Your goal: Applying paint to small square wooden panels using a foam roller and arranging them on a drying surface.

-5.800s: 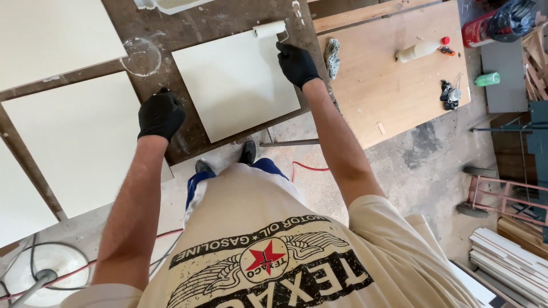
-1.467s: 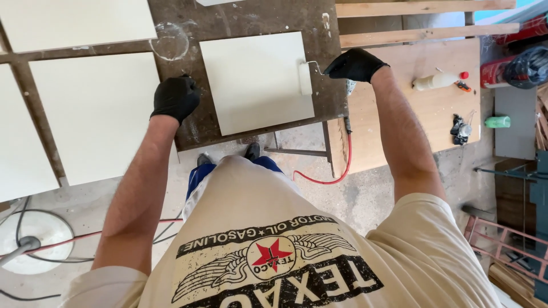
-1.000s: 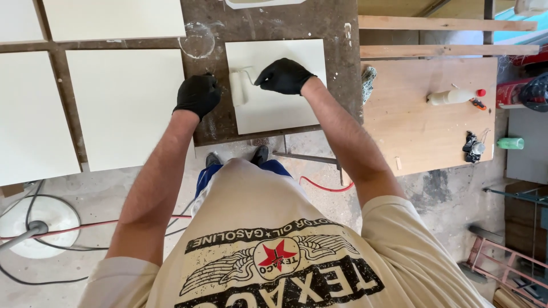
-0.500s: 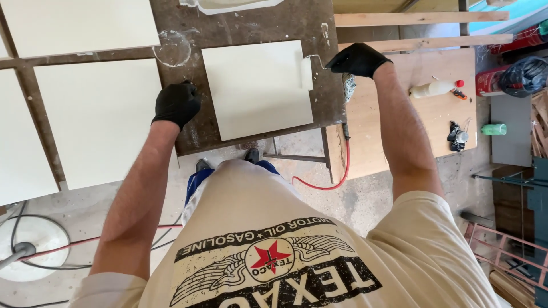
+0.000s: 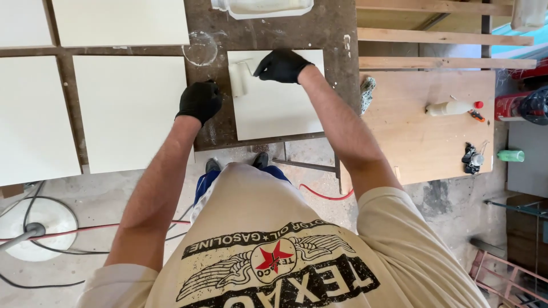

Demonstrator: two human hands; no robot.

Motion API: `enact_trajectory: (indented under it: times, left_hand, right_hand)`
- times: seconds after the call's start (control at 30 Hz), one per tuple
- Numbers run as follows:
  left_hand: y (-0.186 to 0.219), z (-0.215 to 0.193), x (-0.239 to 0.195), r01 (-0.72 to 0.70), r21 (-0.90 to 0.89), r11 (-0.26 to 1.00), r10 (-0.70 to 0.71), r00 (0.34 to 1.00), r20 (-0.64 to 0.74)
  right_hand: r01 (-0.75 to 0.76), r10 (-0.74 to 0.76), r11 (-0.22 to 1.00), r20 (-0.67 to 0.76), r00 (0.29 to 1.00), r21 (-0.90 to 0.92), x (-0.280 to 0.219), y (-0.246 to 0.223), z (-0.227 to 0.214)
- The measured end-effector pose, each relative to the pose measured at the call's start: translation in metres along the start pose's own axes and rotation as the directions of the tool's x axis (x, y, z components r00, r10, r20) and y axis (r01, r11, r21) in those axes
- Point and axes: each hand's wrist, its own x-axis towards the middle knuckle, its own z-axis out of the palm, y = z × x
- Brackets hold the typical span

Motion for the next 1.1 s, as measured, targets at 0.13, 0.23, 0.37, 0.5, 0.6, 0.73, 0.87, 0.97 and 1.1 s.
enact_trajectory:
  times: [0.13,0.23,0.37,0.5,0.6,0.73,0.87,0.97,1.1]
  left_hand:
    - [-0.004,0.004,0.003,-0.028,0.012,1.000,0.028,0.999,-0.018]
    - [-0.001,0.000,0.002,-0.006,0.003,1.000,0.006,1.000,-0.014]
    - [0.006,-0.007,-0.004,0.022,0.006,1.000,-0.022,1.000,0.012]
    - [0.008,-0.004,-0.003,0.035,0.021,0.999,-0.035,0.999,0.010]
    - [-0.002,0.007,0.005,0.024,0.030,0.999,-0.023,0.999,-0.039]
    - [0.008,-0.006,-0.001,0.092,0.013,0.996,-0.092,0.995,0.027]
    - [0.006,-0.002,-0.002,0.059,0.000,0.998,-0.059,0.998,0.023]
    - [0.003,0.001,0.001,0.052,-0.002,0.999,-0.052,0.999,0.011]
    - [0.002,0.001,0.000,0.050,-0.006,0.999,-0.049,0.999,0.024]
  right_hand:
    - [0.049,-0.049,0.998,-0.003,0.999,-0.045,-0.006,0.019,-0.003]
    - [-0.073,0.073,0.996,-0.003,0.997,-0.047,-0.048,0.053,-0.031]
    - [-0.341,0.345,0.935,0.033,0.938,-0.100,-0.103,0.092,-0.071]
    - [-0.509,0.515,0.850,-0.015,0.857,0.135,-0.129,0.106,-0.098]
    - [-0.468,0.476,0.876,-0.049,0.878,0.122,-0.113,0.133,-0.102]
    - [-0.454,0.455,0.886,0.008,0.890,0.091,-0.093,0.091,-0.098]
    - [-0.289,0.289,0.957,0.020,0.957,0.000,-0.042,0.051,-0.070]
    - [-0.129,0.130,0.991,0.036,0.991,-0.025,-0.006,0.009,-0.054]
    - [-0.129,0.129,0.992,0.055,0.990,0.002,0.009,-0.037,-0.046]
